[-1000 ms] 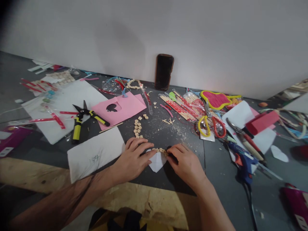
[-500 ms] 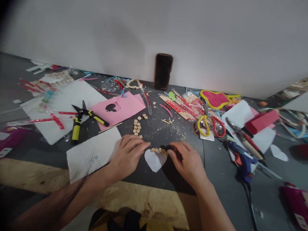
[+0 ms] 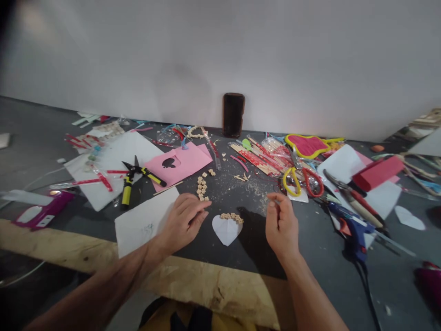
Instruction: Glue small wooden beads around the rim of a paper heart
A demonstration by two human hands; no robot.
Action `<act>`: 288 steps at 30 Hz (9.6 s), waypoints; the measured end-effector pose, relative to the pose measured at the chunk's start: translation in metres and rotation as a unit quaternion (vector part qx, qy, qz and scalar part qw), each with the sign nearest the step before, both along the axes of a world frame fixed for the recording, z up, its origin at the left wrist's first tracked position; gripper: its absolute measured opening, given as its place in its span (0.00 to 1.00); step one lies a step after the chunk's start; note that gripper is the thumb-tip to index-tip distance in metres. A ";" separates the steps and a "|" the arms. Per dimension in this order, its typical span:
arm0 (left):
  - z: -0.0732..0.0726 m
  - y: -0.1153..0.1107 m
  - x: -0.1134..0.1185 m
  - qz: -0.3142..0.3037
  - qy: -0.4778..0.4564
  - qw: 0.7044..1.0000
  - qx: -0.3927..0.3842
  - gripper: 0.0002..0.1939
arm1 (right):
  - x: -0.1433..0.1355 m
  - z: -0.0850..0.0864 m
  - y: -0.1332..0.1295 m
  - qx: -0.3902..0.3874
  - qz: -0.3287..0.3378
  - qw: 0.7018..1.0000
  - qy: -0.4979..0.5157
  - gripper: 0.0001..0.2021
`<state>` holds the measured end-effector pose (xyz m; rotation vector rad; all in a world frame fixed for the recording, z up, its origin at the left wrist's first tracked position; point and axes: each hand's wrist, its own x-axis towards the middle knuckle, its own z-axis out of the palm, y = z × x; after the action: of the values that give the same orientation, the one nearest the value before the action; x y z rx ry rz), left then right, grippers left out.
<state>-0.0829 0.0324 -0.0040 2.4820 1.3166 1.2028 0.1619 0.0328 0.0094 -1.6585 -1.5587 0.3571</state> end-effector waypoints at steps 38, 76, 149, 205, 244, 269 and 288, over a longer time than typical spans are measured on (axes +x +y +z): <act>0.014 0.030 0.007 0.123 0.244 0.951 -0.146 0.08 | 0.001 -0.004 -0.003 0.003 0.126 0.992 -0.005 0.14; 0.001 -0.005 0.002 -0.001 0.198 0.960 -0.196 0.11 | -0.001 -0.008 0.000 -0.028 0.134 0.990 -0.043 0.13; -0.008 0.003 0.015 0.011 0.182 0.966 -0.181 0.12 | 0.000 -0.011 0.001 -0.058 0.149 0.986 -0.044 0.14; 0.001 0.011 -0.004 0.105 0.227 0.951 -0.179 0.08 | -0.001 -0.010 0.001 -0.041 0.154 0.985 -0.060 0.13; -0.002 -0.001 0.011 0.053 0.192 0.953 -0.227 0.08 | -0.001 -0.011 0.001 -0.049 0.163 0.984 -0.051 0.13; 0.008 0.019 -0.027 0.122 0.192 0.948 -0.223 0.07 | 0.000 -0.012 0.002 -0.042 0.163 0.983 -0.066 0.14; 0.015 0.015 -0.022 0.033 -0.407 0.766 -0.497 0.15 | -0.001 -0.012 0.003 -0.035 0.166 0.983 -0.070 0.13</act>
<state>-0.1045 0.0472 0.0107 0.9878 1.2410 0.9708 0.1609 0.0355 -0.0028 -1.4997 -1.9556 0.4811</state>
